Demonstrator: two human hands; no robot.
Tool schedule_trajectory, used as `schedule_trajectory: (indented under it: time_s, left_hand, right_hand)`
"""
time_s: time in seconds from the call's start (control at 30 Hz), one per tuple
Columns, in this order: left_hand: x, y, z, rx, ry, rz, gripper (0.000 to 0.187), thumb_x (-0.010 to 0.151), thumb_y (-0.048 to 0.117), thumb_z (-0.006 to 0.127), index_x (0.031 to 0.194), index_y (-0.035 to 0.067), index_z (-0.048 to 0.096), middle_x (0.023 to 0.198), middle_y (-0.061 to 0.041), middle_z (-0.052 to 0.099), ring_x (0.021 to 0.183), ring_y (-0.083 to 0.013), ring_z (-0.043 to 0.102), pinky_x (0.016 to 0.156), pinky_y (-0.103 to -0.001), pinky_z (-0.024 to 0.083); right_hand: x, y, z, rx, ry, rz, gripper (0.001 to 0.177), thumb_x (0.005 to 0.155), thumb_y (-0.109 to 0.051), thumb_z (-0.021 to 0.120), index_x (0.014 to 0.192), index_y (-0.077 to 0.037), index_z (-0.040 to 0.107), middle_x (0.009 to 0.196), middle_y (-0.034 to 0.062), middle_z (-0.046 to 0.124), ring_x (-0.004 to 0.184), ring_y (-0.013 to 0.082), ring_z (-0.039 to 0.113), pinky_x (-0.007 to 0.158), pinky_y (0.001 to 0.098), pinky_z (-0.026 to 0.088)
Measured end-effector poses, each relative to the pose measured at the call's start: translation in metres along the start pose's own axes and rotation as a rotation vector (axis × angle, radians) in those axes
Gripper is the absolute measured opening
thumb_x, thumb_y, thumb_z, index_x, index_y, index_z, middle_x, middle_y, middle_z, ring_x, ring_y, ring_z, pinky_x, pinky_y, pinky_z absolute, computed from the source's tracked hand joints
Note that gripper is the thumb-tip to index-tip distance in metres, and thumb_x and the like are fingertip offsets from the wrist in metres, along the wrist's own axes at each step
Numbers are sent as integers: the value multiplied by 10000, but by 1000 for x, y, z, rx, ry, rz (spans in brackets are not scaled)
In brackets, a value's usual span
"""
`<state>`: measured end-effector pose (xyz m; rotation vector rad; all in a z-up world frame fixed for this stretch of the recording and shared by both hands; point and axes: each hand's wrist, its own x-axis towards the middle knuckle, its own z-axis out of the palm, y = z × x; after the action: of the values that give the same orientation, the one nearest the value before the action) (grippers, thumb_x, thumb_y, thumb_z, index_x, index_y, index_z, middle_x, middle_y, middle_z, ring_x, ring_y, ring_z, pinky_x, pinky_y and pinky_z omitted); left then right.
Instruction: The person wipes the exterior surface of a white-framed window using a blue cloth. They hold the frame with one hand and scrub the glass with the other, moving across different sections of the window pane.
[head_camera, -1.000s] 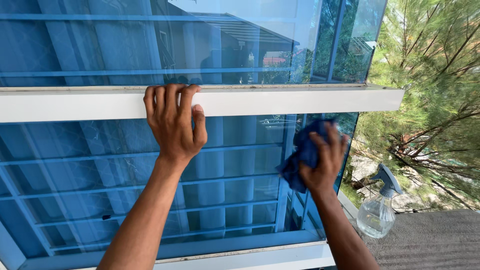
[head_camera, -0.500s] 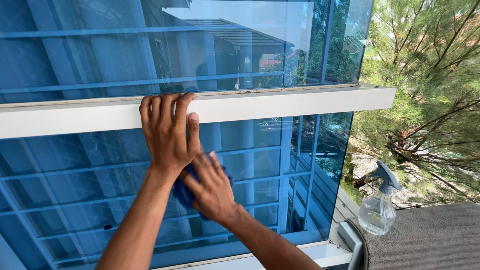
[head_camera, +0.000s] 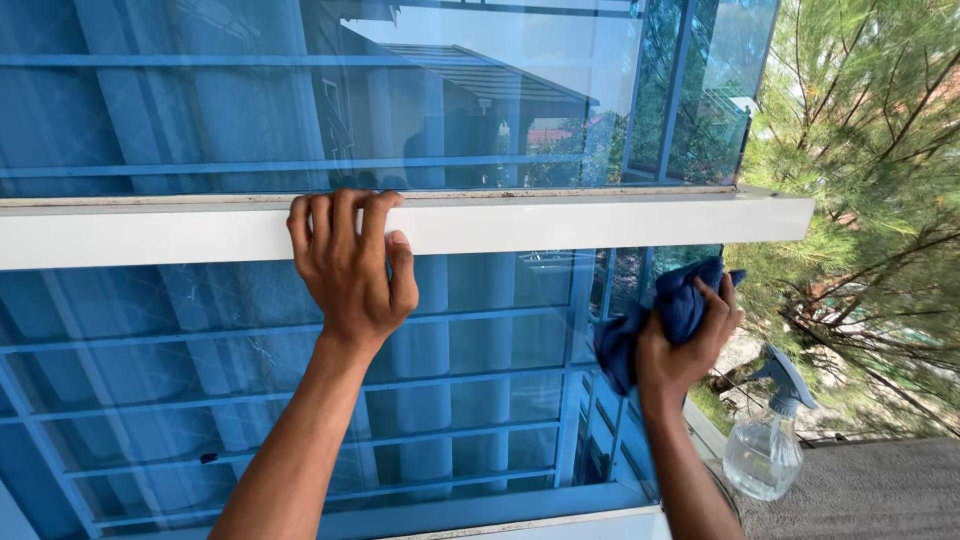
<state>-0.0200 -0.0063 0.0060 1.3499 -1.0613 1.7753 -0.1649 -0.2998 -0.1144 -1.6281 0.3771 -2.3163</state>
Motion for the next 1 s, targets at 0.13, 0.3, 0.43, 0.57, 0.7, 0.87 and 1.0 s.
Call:
schedule_trajectory:
  time_s: [0.13, 0.3, 0.43, 0.57, 0.7, 0.87, 1.0]
  left_hand:
    - [-1, 1, 0, 7, -2, -6, 260, 914, 190, 522, 1069, 45, 673, 1013, -128, 622, 973, -305, 553, 1044, -498, 390]
    - [-1, -4, -8, -16, -46, 40, 285, 984, 220, 520, 1139, 34, 669, 1054, -136, 620, 999, -317, 560, 1064, -498, 393]
    - [-3, -8, -10, -11, -64, 61, 292, 1017, 224, 528, 1183, 30, 669, 1077, -137, 630, 1018, -314, 567, 1077, -502, 388]
    - [-3, -6, -9, -16, -48, 50, 285, 974, 200, 537, 1158, 25, 666, 1071, -142, 626, 1022, -317, 558, 1083, -510, 380]
    - [-1, 3, 2, -1, -12, -41, 259, 850, 154, 542, 1044, 30, 661, 989, -136, 609, 950, -315, 528, 1044, -503, 389]
    - [-1, 5, 3, 14, -7, -49, 262, 836, 170, 530, 1023, 40, 660, 955, -137, 588, 933, -309, 514, 1043, -505, 381]
    - [0, 3, -1, -10, -18, -24, 266, 914, 192, 512, 1071, 39, 663, 998, -136, 602, 975, -313, 535, 1063, -510, 380]
  right_hand:
    - [-37, -60, 40, 48, 13, 22, 624, 802, -37, 639, 1403, -31, 472, 1503, 228, 510, 1482, 453, 390, 1302, 584, 186]
    - [-105, -122, 45, 96, -559, -451, 694, 649, -45, 746, 1327, -118, 619, 1579, 256, 417, 1534, 425, 315, 1252, 616, 223]
    - [-109, -89, 28, 151, -787, -691, 796, 639, -170, 883, 1385, -146, 604, 1586, 219, 419, 1506, 398, 356, 1213, 614, 256]
    - [-61, -11, -19, -52, -691, -536, 820, 496, -134, 855, 1280, -124, 617, 1526, 264, 403, 1422, 481, 372, 1151, 643, 262]
    - [-32, 31, -36, -126, -188, -109, 624, 829, -27, 758, 1402, -91, 519, 1637, 235, 407, 1550, 446, 361, 1301, 555, 316]
    - [-72, -13, -4, -76, -60, -45, 649, 805, 9, 728, 1407, -63, 496, 1597, 299, 389, 1532, 492, 337, 1275, 578, 262]
    - [-136, -95, 34, 66, -303, -147, 721, 656, 26, 690, 1357, -69, 551, 1579, 318, 362, 1504, 516, 314, 1252, 639, 202]
